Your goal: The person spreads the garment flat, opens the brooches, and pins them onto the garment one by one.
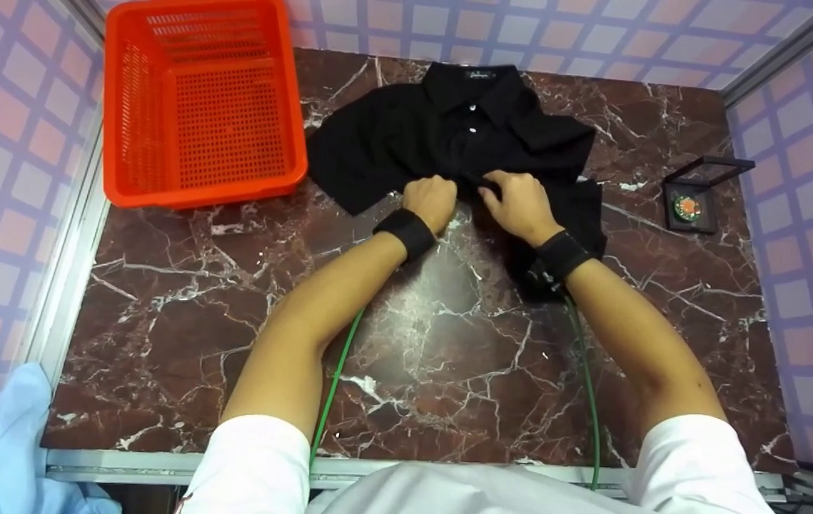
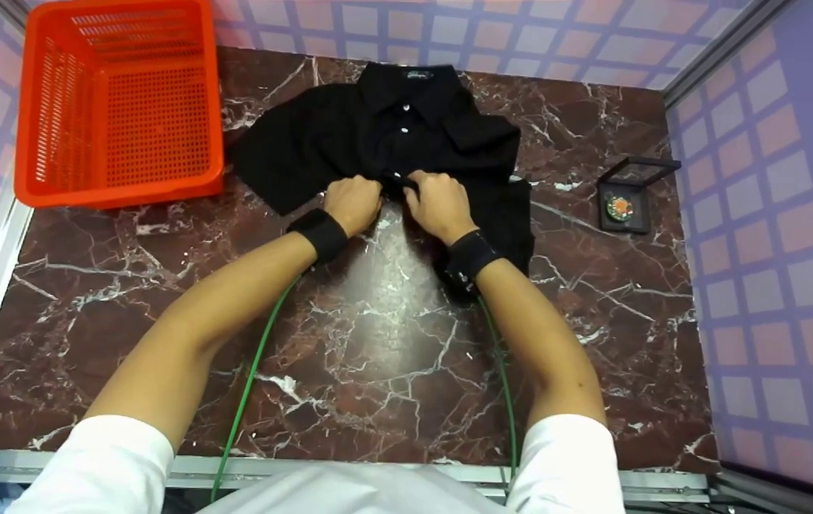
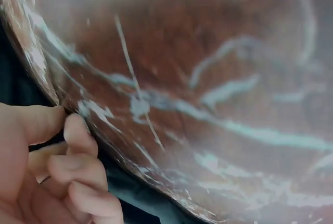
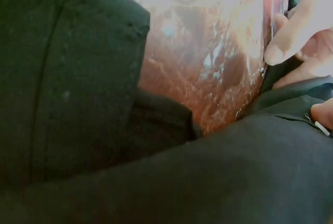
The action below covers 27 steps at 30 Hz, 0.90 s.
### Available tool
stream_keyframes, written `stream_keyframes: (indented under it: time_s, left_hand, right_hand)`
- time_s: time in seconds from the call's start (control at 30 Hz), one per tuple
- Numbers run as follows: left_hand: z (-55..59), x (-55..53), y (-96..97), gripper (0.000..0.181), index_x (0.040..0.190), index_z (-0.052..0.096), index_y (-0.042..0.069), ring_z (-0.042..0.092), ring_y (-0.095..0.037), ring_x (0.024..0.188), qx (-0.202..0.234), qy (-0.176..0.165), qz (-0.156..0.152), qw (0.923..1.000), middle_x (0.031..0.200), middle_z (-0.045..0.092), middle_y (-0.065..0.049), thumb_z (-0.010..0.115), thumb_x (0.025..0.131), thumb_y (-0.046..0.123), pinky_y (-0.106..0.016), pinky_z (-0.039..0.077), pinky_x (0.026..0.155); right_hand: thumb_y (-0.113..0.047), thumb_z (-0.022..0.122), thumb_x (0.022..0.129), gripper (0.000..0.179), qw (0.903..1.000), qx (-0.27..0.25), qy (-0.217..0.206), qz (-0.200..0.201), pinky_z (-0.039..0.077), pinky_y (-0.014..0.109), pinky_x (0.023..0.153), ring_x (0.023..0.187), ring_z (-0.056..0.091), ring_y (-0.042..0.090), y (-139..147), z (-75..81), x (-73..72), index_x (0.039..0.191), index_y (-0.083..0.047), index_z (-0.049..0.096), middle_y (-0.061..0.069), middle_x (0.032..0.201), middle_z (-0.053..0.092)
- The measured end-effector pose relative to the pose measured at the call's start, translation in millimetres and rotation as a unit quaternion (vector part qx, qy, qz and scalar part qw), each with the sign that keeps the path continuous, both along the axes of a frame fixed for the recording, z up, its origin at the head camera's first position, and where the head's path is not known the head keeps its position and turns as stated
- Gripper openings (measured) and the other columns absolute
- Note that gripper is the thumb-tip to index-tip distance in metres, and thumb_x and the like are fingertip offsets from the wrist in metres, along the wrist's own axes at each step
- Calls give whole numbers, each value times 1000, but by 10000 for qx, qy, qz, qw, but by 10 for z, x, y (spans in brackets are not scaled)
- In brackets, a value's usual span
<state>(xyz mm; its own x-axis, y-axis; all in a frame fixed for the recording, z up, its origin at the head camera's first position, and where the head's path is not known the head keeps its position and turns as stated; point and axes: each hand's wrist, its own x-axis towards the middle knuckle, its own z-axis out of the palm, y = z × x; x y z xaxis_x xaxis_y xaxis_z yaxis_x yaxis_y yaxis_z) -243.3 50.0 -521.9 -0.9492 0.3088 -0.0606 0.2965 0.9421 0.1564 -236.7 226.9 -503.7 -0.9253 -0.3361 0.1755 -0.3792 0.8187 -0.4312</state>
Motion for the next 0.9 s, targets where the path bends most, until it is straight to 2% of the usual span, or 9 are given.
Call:
stream_keyframes:
  time_s: [0.1,0.2,0.33,0.47,0.6,0.7,0.9]
  left_hand:
    - [15,-53,-19,33,96,79,10,72,-28,88,10,104,-56,9999,98,75,-10,46,101,11,-46,58,71]
    - [47,-71,-27,32,95,79,11,72,-28,86,-21,221,-191,9996,97,75,-9,47,101,10,-45,58,70]
    - [81,-58,-12,31,96,79,12,71,-28,85,-72,188,-300,9993,97,75,-9,48,100,10,-46,57,69]
    - [70,-41,-5,31,95,79,12,71,-28,84,-89,181,-337,9992,96,76,-9,49,99,10,-45,57,69]
    - [50,-15,-22,29,94,80,12,71,-27,82,-58,230,-386,9990,94,75,-8,51,98,9,-45,58,68]
    - [47,19,-45,28,95,79,11,71,-28,83,-30,255,-474,9985,94,75,-10,52,97,9,-45,58,67]
    - [63,98,-131,25,87,79,11,71,-28,80,85,174,-469,9987,91,75,-9,55,93,6,-46,57,65]
  right_hand:
    - [-24,66,96,29,10000,-51,-45,-15,53,56,80,94,70,42,1,-8,-10,113,-1,73,18,106,74]
    - [-34,66,96,37,9998,-133,-147,-6,53,53,85,98,70,39,8,-20,-26,114,-2,73,17,108,74]
    - [-45,56,101,48,9993,-234,-286,-110,46,47,100,115,64,33,19,-55,-70,118,-4,74,14,120,71]
    - [-32,48,106,43,9993,10,-284,-237,36,49,111,133,50,35,25,-108,-174,130,-2,66,18,140,58]
    - [-24,48,105,45,9955,491,-734,-357,32,56,112,142,38,38,12,-151,-257,143,-1,53,22,152,44]
    - [-24,48,104,48,9920,693,-995,-364,31,58,112,142,36,40,-1,-165,-275,146,-1,50,24,154,40]
    - [-24,50,103,48,9901,905,-1037,-278,32,59,110,141,38,42,-14,-167,-297,145,-1,50,25,153,41]
